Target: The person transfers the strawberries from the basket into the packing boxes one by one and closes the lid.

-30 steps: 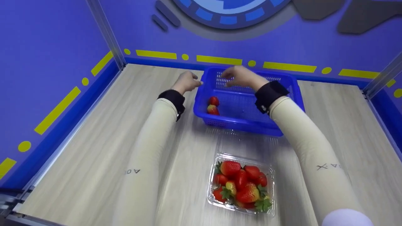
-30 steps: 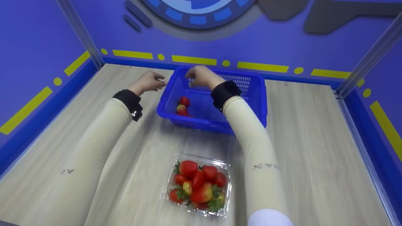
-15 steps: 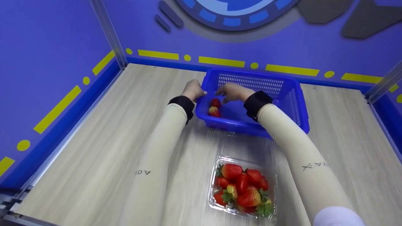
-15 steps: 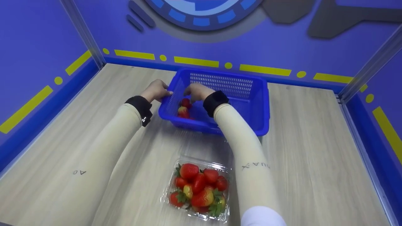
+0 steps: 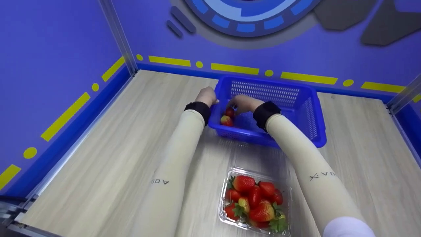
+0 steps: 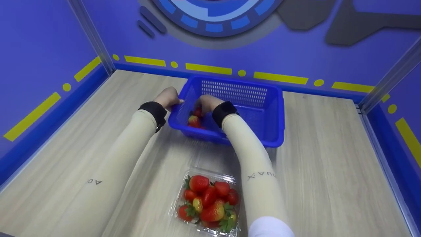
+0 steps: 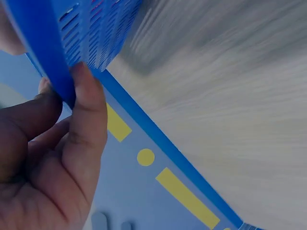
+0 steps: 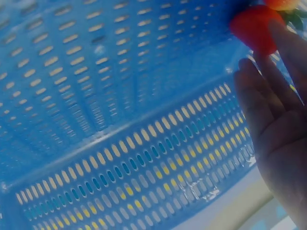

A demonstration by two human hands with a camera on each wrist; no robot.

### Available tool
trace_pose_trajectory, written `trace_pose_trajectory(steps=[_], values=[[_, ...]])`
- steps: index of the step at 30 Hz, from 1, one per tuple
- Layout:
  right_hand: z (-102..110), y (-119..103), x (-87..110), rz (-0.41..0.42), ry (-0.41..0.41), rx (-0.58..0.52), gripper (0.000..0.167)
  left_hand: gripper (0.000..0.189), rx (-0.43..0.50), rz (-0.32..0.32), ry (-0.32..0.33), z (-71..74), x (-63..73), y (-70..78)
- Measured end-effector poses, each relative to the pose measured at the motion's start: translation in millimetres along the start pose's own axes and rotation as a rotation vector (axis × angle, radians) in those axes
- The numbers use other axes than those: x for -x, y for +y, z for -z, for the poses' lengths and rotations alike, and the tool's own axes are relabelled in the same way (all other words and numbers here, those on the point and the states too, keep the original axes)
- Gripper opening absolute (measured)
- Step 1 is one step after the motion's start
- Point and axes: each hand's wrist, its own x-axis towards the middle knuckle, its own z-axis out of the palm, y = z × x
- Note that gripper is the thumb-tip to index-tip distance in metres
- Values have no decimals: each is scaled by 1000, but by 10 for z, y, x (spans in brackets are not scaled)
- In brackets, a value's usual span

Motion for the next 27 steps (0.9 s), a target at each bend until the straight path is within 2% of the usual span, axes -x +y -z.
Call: trace_pose_trajectory(steps=[3, 5, 8, 10, 13, 14, 15, 19, 20, 21, 22, 23, 27], values=[[-15, 3, -17, -23, -2, -1, 26, 41, -15, -1, -2, 193, 490, 140], [-23, 3, -28, -41, -6, -1, 24, 39, -18, -1, 12, 231, 611, 168], [-30, 3, -35, -64, -11, -5, 21, 38, -25, -2, 26, 209, 578, 161], [-31, 10, -38, -73, -7, -11, 20, 38, -20, 4, 31, 126, 388, 119], [-25, 23, -31, -75, 8, -26, 21, 38, -33, 7, 28, 68, 252, 107], [-25, 28, -27, -74, 18, -32, 22, 39, -42, 3, 36, -22, 42, 46], [-23, 31, -20, -72, 31, -38, 23, 40, -56, -2, 42, -147, -260, -36], [4, 35, 20, -70, 80, -68, 30, 40, -104, -21, 70, -563, -1258, -335], [16, 30, 35, -71, 92, -78, 32, 37, -105, -23, 69, -649, -1471, -406], [32, 24, 52, -71, 101, -86, 34, 32, -99, -30, 71, -660, -1497, -425], [54, 24, 83, -71, 110, -93, 35, 28, -87, -23, 50, -560, -1280, -348], [80, 26, 116, -66, 122, -95, 36, 27, -70, -29, 29, -504, -1157, -313], [214, 1, 266, -68, 172, -129, 39, 35, 44, -41, -69, -181, -434, -132]])
